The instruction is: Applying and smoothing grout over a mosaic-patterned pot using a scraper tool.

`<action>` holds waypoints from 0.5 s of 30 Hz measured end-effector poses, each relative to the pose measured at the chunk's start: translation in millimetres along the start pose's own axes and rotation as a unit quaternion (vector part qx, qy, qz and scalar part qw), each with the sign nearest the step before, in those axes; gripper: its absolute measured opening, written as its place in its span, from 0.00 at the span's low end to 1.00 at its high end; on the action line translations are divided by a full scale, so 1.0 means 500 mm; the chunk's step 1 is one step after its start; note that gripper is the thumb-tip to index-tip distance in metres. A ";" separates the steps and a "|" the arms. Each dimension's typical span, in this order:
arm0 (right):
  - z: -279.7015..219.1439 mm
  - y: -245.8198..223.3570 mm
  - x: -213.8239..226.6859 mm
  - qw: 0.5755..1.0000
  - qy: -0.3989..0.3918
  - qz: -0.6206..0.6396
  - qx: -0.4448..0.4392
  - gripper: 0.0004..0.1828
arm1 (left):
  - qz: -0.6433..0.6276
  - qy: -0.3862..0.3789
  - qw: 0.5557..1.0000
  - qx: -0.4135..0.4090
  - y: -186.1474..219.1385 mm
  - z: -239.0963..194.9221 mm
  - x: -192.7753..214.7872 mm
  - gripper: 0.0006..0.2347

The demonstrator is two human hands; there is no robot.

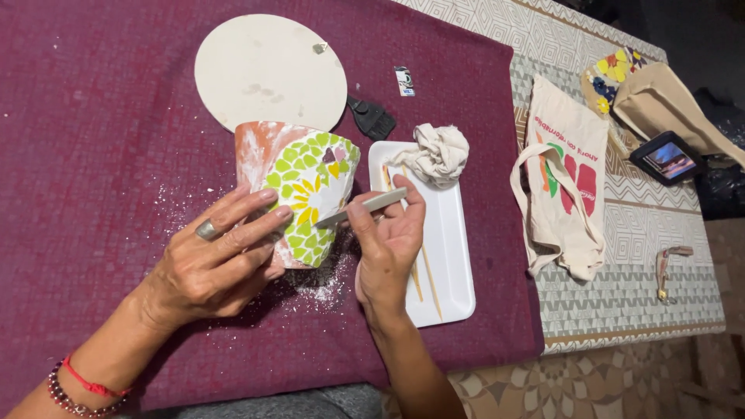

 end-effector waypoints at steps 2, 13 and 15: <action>-0.002 0.000 -0.003 1.000 -0.012 0.002 -0.006 0.36 | -0.002 -0.001 1.000 0.002 0.002 0.002 0.000 0.08; 0.002 0.004 -0.012 0.998 -0.049 0.022 -0.015 0.42 | -0.006 -0.006 1.000 0.010 -0.002 -0.002 -0.002 0.08; 0.014 -0.002 0.008 1.000 -0.010 0.007 -0.008 0.41 | 0.002 -0.009 1.000 0.011 -0.001 0.000 -0.003 0.08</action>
Point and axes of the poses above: each hand's wrist, its own z-axis towards the middle knuckle, its own x-axis out of the back of the hand, y = z × x, the point moved 9 cm from there along z, towards the middle knuckle
